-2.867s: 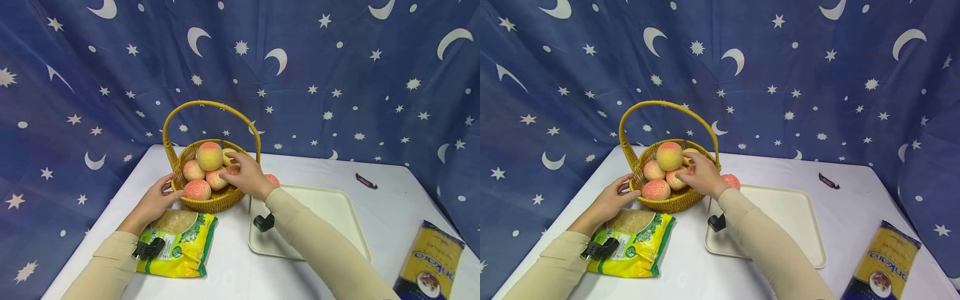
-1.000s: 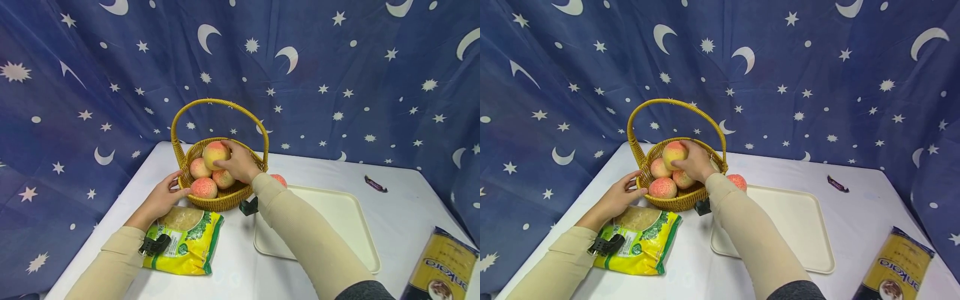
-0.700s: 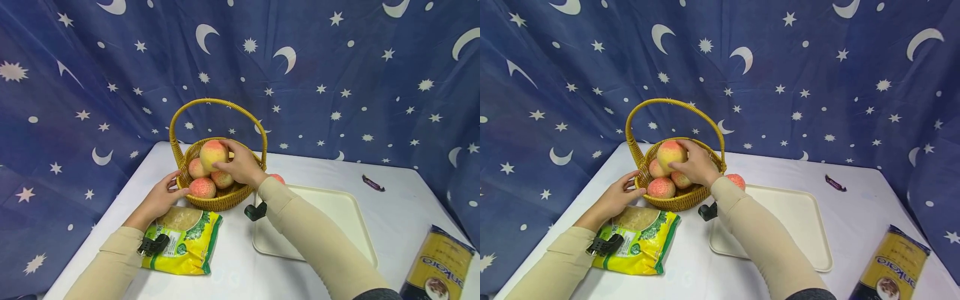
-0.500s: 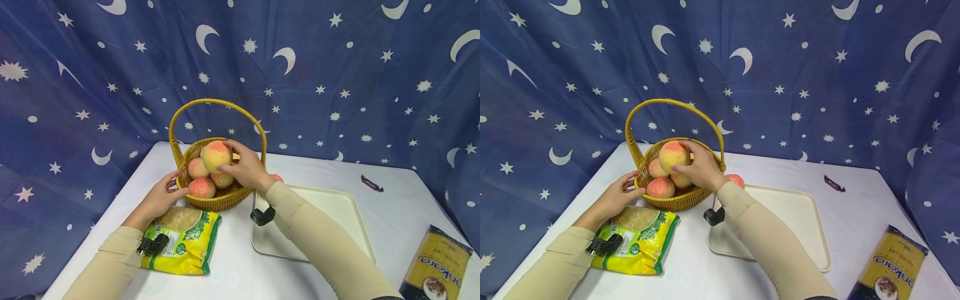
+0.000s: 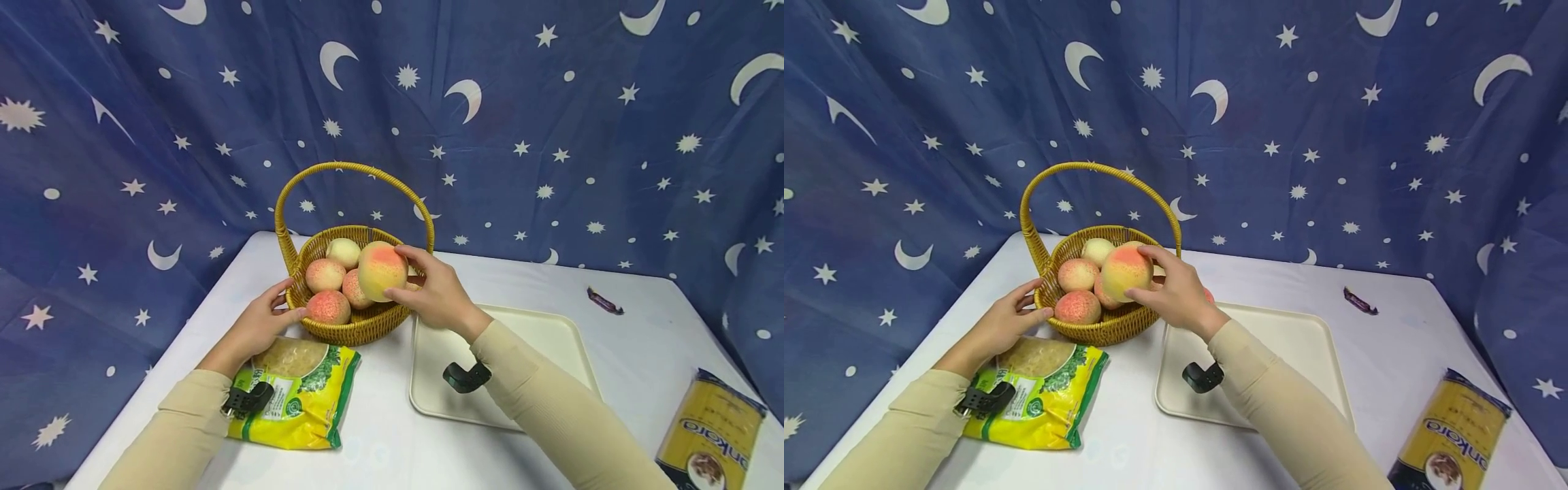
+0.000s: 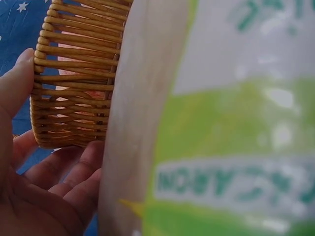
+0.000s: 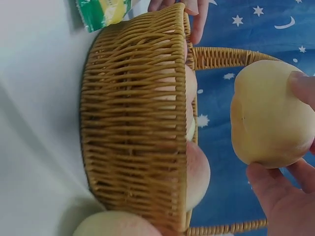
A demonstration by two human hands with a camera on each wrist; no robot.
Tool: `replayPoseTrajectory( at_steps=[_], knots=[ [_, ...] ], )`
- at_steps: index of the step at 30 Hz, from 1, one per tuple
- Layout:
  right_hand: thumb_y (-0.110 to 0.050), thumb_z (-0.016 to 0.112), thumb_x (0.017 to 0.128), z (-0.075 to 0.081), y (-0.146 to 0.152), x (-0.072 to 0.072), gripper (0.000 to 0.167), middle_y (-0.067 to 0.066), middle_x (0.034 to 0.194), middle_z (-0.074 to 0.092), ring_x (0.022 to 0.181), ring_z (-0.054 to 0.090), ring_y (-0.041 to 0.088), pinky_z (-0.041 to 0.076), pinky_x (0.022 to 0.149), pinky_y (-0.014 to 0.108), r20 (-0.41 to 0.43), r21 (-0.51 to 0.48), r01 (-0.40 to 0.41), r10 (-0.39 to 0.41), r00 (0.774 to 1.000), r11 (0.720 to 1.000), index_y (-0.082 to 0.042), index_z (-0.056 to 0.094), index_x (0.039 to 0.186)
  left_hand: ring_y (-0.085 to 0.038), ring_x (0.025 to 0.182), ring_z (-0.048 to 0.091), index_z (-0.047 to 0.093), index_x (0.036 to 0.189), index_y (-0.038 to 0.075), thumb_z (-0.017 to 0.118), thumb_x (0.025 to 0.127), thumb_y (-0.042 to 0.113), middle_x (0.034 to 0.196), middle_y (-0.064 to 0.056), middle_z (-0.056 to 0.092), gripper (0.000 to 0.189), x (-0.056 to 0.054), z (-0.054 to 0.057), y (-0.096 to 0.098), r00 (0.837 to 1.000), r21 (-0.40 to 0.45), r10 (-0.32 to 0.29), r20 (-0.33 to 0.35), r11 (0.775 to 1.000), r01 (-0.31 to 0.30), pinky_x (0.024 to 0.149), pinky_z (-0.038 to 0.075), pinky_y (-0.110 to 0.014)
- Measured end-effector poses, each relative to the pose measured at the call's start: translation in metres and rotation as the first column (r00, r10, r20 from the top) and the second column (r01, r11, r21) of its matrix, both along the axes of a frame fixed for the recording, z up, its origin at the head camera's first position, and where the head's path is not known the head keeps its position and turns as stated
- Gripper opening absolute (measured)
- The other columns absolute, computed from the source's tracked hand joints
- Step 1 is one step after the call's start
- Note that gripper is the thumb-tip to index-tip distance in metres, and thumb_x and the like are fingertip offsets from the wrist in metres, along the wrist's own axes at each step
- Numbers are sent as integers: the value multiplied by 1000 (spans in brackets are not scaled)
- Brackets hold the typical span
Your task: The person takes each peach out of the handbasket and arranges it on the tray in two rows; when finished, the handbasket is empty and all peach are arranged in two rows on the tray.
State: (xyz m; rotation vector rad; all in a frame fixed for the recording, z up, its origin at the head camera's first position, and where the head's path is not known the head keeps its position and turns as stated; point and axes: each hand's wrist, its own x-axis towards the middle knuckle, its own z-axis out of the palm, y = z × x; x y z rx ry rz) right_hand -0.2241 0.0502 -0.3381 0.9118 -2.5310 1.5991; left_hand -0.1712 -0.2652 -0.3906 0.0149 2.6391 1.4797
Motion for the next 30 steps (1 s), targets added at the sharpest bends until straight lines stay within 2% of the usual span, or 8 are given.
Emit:
replayPoseTrajectory(
  at_steps=[5, 12, 22, 30],
  knots=[
    [-9, 85, 81, -5, 17, 6, 68, 13, 133, 59, 114, 62, 27, 54, 92, 32, -56, -10, 19, -19, 998, 1000, -3, 53, 142, -46, 137, 40, 15, 161, 6, 65, 99, 36, 155, -31, 29, 85, 1, 2, 2, 1000, -9, 4, 12, 1000, -4, 105, 41, -55],
    [-4, 84, 81, -10, 42, 15, 70, 13, 140, 55, 125, 57, 27, 52, 94, 32, -10, -32, 46, -46, 999, 998, -3, 52, 143, -46, 137, 39, 15, 161, 7, 65, 99, 38, 156, -30, 29, 85, 1, -1, 0, 1000, -11, 6, 13, 1000, -6, 106, 41, -56],
    [-4, 85, 80, -23, 71, 28, 69, 13, 139, 56, 124, 57, 28, 52, 92, 25, -23, 2, 104, -104, 994, 995, 0, 53, 141, -46, 141, 34, 14, 161, 5, 66, 99, 37, 156, -32, 28, 87, 1, -1, 1, 1000, 5, -10, 2, 1000, 10, 106, 40, -56],
    [-2, 83, 80, -35, 95, 28, 68, 16, 139, 55, 125, 56, 30, 52, 92, 25, -3, -3, 168, -168, 986, 986, 3, 51, 141, -45, 140, 35, 14, 161, 6, 66, 99, 36, 156, -31, 28, 86, 1, 0, 0, 1000, 11, -3, 8, 1000, 3, 106, 40, -55]
  ],
)
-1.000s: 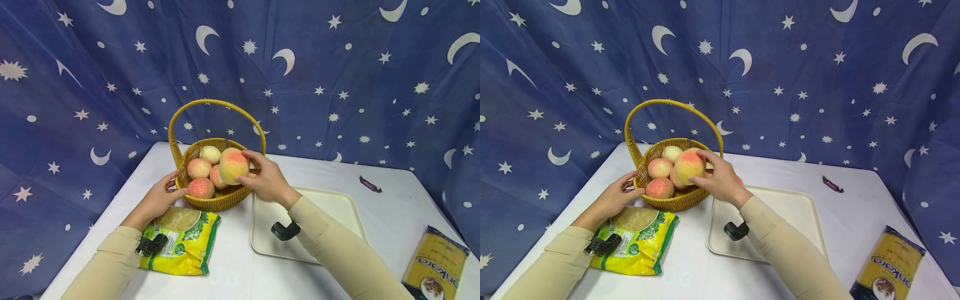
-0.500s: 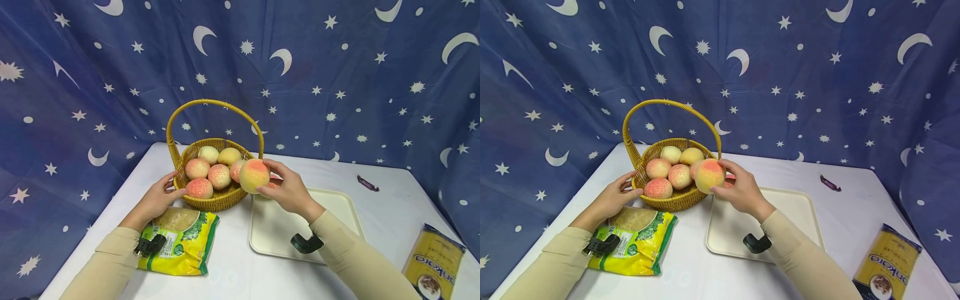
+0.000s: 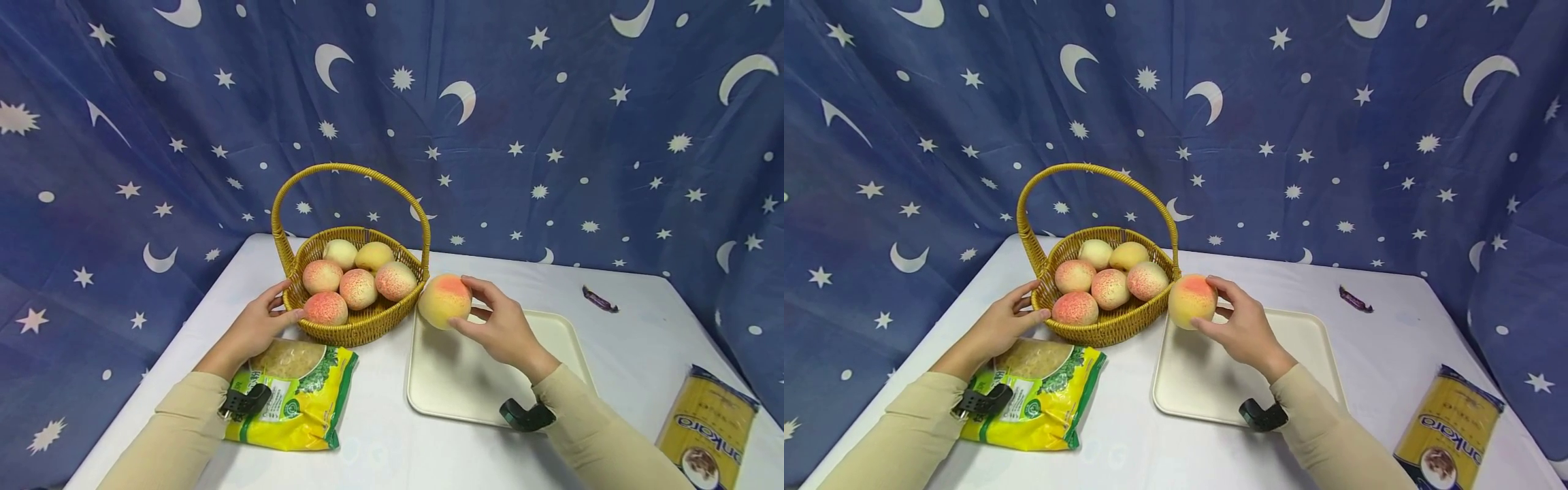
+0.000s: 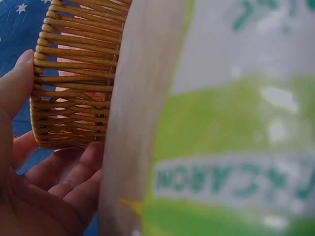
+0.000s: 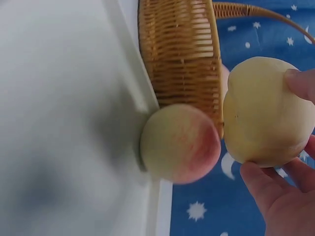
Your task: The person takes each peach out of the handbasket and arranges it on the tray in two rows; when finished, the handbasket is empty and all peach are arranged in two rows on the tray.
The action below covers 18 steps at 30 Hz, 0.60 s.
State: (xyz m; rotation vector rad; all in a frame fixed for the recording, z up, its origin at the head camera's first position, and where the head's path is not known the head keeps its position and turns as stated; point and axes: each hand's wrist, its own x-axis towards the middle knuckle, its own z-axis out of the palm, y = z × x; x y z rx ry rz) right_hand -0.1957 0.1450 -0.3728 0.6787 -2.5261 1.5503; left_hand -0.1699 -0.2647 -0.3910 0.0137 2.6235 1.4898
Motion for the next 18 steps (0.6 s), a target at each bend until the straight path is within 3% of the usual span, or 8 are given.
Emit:
replayPoseTrajectory(
  at_steps=[7, 18],
  knots=[
    [-4, 82, 83, -8, 18, -1, 68, 18, 140, 53, 127, 54, 32, 52, 93, 28, 32, 14, 58, -59, 998, 998, 3, 49, 141, -45, 139, 36, 13, 162, 8, 65, 99, 39, 157, -30, 28, 87, -1, -1, 0, 1000, -2, 4, 17, 1000, -4, 106, 40, -55],
    [-4, 82, 82, -23, 27, 9, 66, 20, 140, 52, 126, 55, 36, 53, 92, 29, 111, 4, 64, -64, 992, 998, 5, 50, 138, -44, 140, 35, 12, 162, 8, 65, 99, 38, 157, -30, 27, 87, -1, 0, 0, 1000, 1, 4, 22, 1000, -4, 107, 39, -55]
  ],
)
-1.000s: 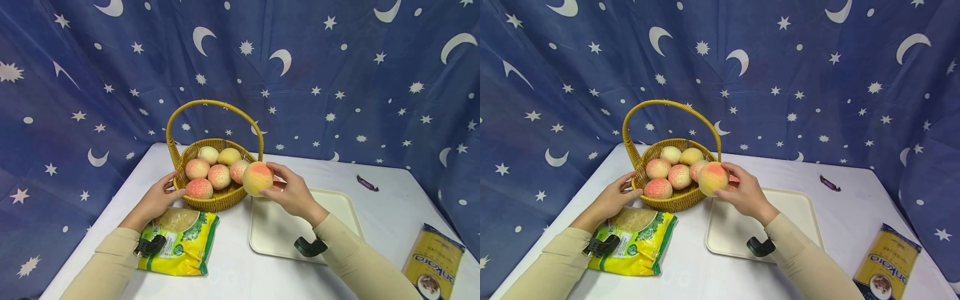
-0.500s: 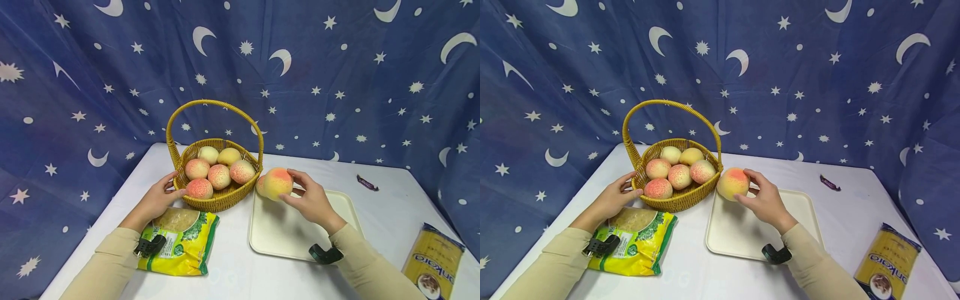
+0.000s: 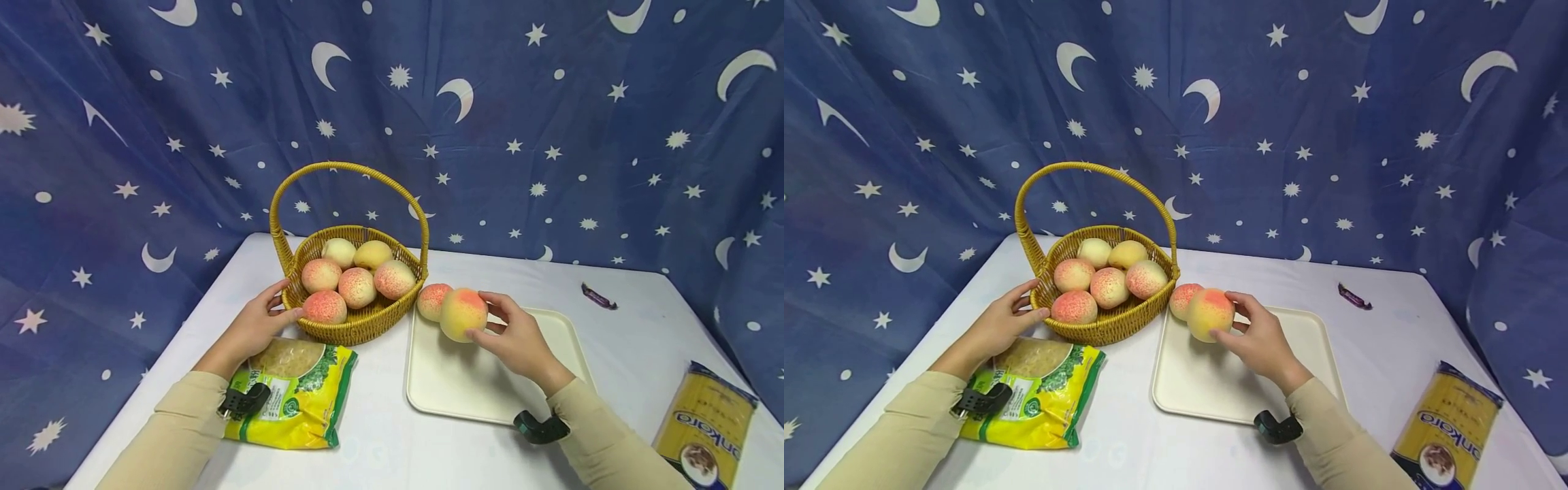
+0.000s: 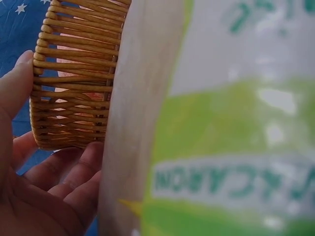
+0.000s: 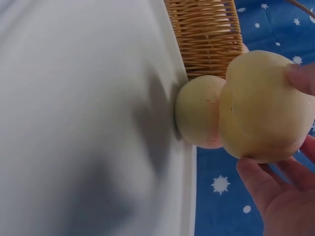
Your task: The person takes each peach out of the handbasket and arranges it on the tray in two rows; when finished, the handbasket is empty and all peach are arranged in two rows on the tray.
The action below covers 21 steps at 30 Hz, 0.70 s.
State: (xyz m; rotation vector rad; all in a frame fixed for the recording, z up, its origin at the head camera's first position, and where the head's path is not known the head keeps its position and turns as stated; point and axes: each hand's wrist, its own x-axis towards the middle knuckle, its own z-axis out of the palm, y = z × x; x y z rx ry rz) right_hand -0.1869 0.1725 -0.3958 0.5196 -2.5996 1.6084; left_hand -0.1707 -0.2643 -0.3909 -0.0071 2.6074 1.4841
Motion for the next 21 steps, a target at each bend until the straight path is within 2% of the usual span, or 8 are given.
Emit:
replayPoseTrajectory(
  at_steps=[14, 21],
  knots=[
    [-10, 87, 79, -8, -12, 9, 64, 17, 136, 57, 122, 59, 33, 53, 92, 32, -12, 27, -70, 70, 997, 997, 2, 55, 133, -46, 141, 32, 13, 162, 6, 65, 99, 39, 156, -31, 27, 88, 0, 3, 1, 1000, -18, -5, -1, 1000, 5, 108, 38, -56],
    [-5, 87, 77, -12, -19, 10, 64, 17, 132, 59, 119, 59, 32, 54, 91, 30, 1, 5, -117, 117, 993, 993, 2, 56, 132, -45, 142, 32, 12, 162, 6, 65, 99, 38, 157, -31, 27, 87, 0, 3, 1, 1000, -11, -8, 7, 1000, 8, 108, 38, -56]
  ],
)
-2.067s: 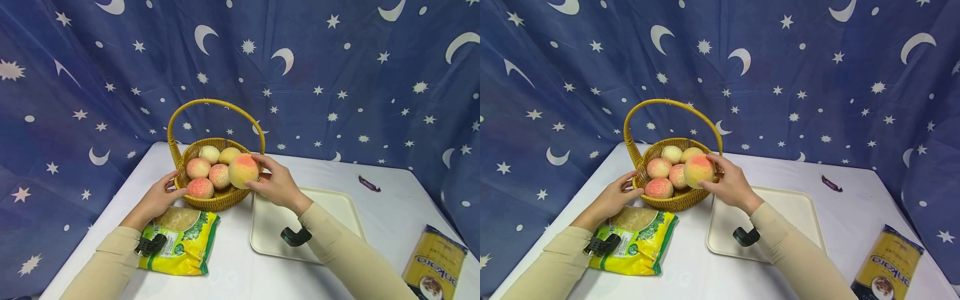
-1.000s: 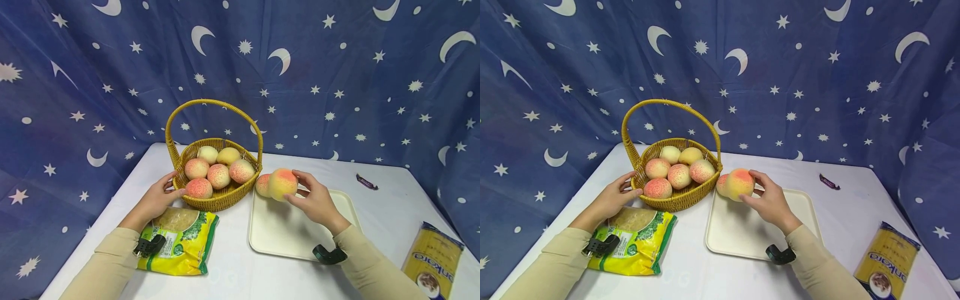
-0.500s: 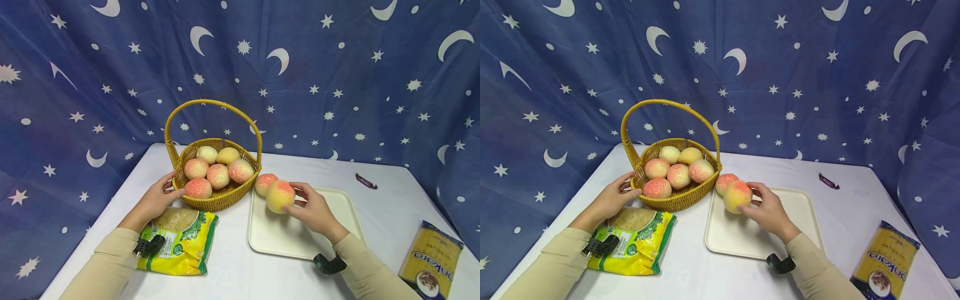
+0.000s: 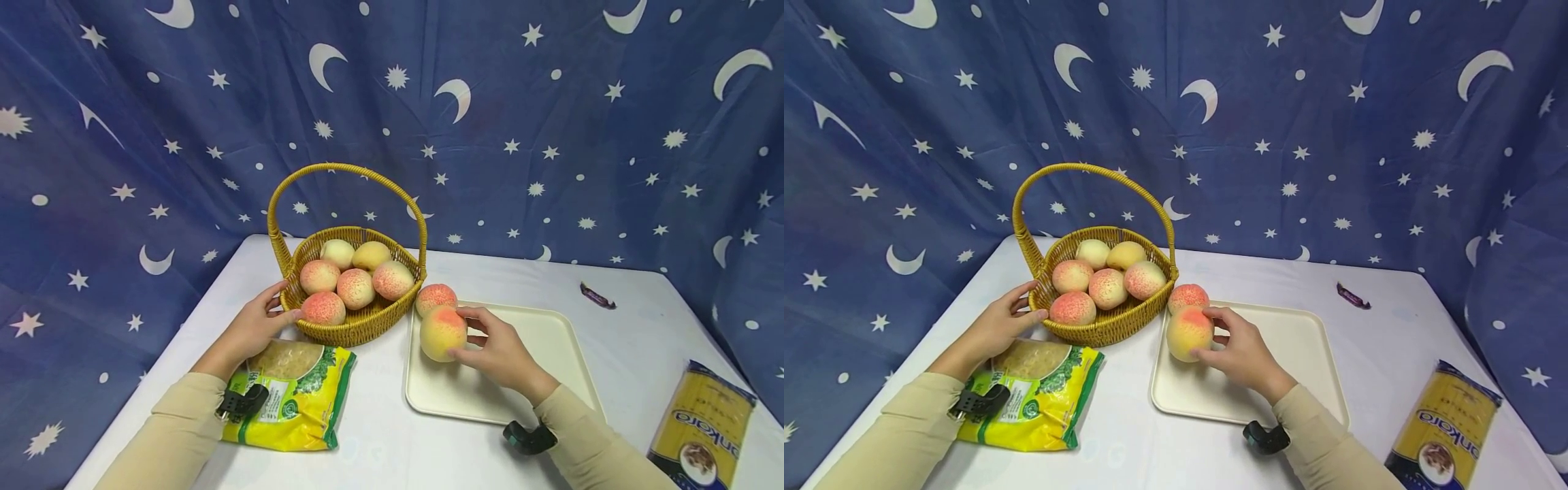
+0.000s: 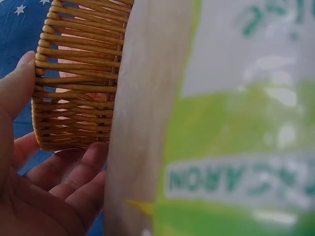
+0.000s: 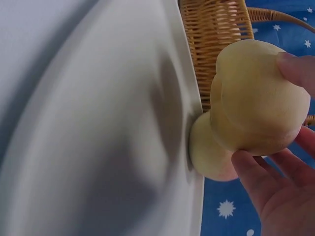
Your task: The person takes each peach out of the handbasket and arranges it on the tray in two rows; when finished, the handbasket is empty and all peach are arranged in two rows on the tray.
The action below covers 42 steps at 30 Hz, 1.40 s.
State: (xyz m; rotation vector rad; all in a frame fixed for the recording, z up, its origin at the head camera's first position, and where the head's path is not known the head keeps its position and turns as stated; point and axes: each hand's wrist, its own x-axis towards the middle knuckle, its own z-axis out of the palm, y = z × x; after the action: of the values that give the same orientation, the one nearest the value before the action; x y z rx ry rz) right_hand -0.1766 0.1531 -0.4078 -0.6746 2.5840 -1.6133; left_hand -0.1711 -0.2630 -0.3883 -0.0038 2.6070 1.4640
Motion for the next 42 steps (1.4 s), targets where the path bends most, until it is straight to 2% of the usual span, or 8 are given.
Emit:
replayPoseTrajectory(
  at_steps=[5, 14, 33, 37, 42],
  knots=[
    [-2, 86, 76, -4, -6, 2, 64, 17, 128, 61, 116, 61, 32, 55, 88, 28, 13, -8, -22, 22, 1000, 1000, 3, 56, 132, -44, 142, 31, 12, 162, 8, 65, 99, 38, 158, -30, 25, 87, 0, -1, 0, 1000, 1, 7, 9, 1000, -7, 108, 37, -56],
    [-2, 85, 77, -10, -13, 5, 64, 19, 132, 57, 111, 64, 32, 55, 89, 28, 54, 2, -50, 50, 997, 999, 4, 55, 133, -46, 141, 32, 13, 161, 5, 65, 100, 35, 156, -31, 27, 86, 1, 0, 2, 1000, 12, -6, -14, 1000, 6, 108, 37, -56],
    [0, 84, 77, -13, -13, 5, 67, 19, 137, 53, 126, 55, 37, 51, 96, 33, 67, 38, -91, 88, 994, 995, 5, 51, 134, -44, 141, 33, 12, 162, 8, 65, 100, 36, 157, -30, 27, 86, 1, -1, 0, 1000, 14, 8, -4, 1000, -8, 107, 39, -55],
    [-3, 86, 76, -14, -13, 5, 71, 18, 137, 53, 127, 53, 36, 51, 96, 34, 40, 71, -111, 108, 993, 991, 5, 49, 136, -45, 142, 33, 12, 162, 7, 64, 100, 37, 157, -31, 27, 86, 1, -2, 0, 1000, 18, 1, -14, 1000, -1, 107, 38, -55],
    [-12, 87, 77, -16, -13, 4, 74, 17, 137, 54, 119, 57, 32, 53, 93, 31, 33, 87, -118, 116, 993, 989, 4, 49, 139, -45, 141, 33, 12, 162, 6, 64, 100, 38, 156, -32, 28, 87, 1, -3, -1, 1000, 10, -7, -25, 1000, 7, 107, 39, -56]
  ],
)
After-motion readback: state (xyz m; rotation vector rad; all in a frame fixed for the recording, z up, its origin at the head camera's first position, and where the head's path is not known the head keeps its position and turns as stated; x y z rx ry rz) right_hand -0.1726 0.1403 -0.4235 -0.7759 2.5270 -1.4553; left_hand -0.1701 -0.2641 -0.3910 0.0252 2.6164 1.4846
